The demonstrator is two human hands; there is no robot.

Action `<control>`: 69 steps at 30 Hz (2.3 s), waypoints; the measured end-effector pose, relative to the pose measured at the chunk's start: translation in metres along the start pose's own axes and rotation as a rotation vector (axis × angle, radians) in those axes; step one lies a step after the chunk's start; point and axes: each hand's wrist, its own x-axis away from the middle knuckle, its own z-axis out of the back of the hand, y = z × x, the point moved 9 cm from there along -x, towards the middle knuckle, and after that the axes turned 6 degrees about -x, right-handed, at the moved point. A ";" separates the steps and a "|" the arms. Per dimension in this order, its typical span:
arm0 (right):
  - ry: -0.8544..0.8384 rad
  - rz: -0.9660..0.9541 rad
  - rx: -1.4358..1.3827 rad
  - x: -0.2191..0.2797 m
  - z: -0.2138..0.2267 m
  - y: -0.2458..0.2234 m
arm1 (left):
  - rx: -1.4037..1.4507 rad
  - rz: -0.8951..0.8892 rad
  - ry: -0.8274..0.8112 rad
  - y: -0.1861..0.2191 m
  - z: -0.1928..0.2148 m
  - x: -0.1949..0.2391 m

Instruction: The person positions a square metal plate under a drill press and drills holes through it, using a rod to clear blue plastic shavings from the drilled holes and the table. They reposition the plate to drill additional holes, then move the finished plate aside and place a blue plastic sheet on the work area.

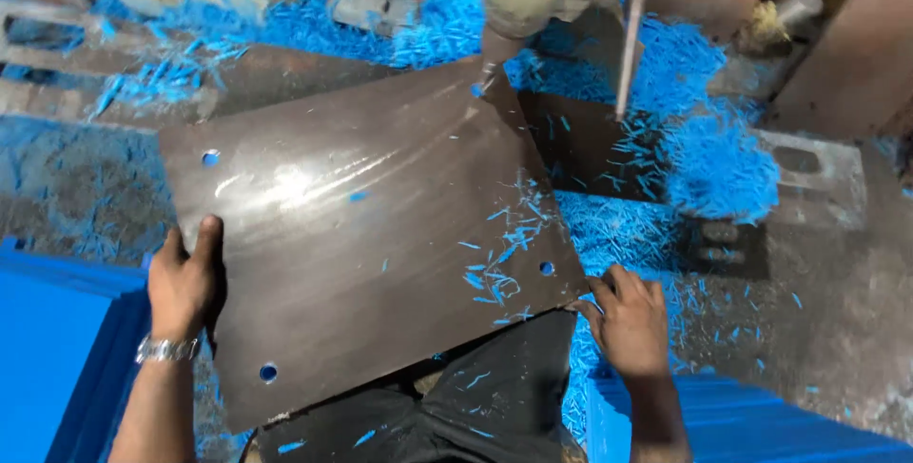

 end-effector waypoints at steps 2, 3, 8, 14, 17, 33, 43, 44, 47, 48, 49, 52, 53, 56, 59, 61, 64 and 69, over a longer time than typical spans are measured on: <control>-0.020 0.007 0.019 0.008 -0.007 0.006 | 0.033 0.021 0.017 -0.007 -0.004 -0.002; -0.018 -0.002 0.032 0.016 -0.013 0.016 | -0.030 0.031 0.008 -0.010 -0.010 -0.004; 0.020 0.021 0.052 0.020 -0.017 0.019 | -0.071 0.050 0.098 -0.007 0.008 0.002; 0.010 0.059 0.237 0.029 -0.043 0.050 | 0.012 0.049 0.063 0.013 0.011 0.009; -0.016 0.070 0.258 0.033 -0.059 0.062 | 0.041 0.045 0.069 0.018 0.017 0.012; -0.032 -0.117 -0.025 0.013 -0.011 0.013 | -0.225 -0.069 0.058 -0.001 -0.002 -0.003; -0.138 -0.220 -0.140 0.006 -0.018 0.015 | -0.074 -0.813 0.134 0.218 -0.014 0.022; -0.131 -0.227 -0.139 0.007 -0.018 0.015 | -0.072 -0.823 0.134 0.229 -0.036 0.010; -0.078 -0.207 -0.146 0.006 -0.011 0.011 | -0.139 -0.967 0.120 0.269 -0.106 -0.015; -0.089 -0.217 -0.145 0.007 -0.011 0.010 | -0.204 -0.941 0.110 0.279 -0.129 -0.027; -0.100 -0.228 -0.145 0.007 -0.011 0.010 | -0.268 -0.915 0.100 0.288 -0.152 -0.038; -0.083 -0.219 -0.157 0.012 -0.019 0.016 | -0.415 -0.848 -0.006 0.304 -0.200 -0.056; -0.079 -0.222 -0.157 0.014 -0.020 0.017 | -0.415 -0.853 -0.005 0.306 -0.204 -0.056; -0.112 -0.250 -0.155 0.018 -0.029 0.021 | -0.434 -0.876 0.035 0.309 -0.207 -0.053; -0.071 -0.234 -0.170 0.019 -0.031 0.022 | -0.446 -0.893 0.035 0.311 -0.201 -0.048; -0.153 -0.296 -0.151 0.026 -0.042 0.029 | -0.441 -0.922 0.026 0.313 -0.200 -0.042; -0.107 -0.251 -0.215 0.028 -0.040 0.027 | -0.438 -0.912 0.018 0.313 -0.199 -0.039; -0.064 -0.306 -0.210 0.037 -0.044 0.029 | -0.427 -0.936 0.027 0.312 -0.207 -0.043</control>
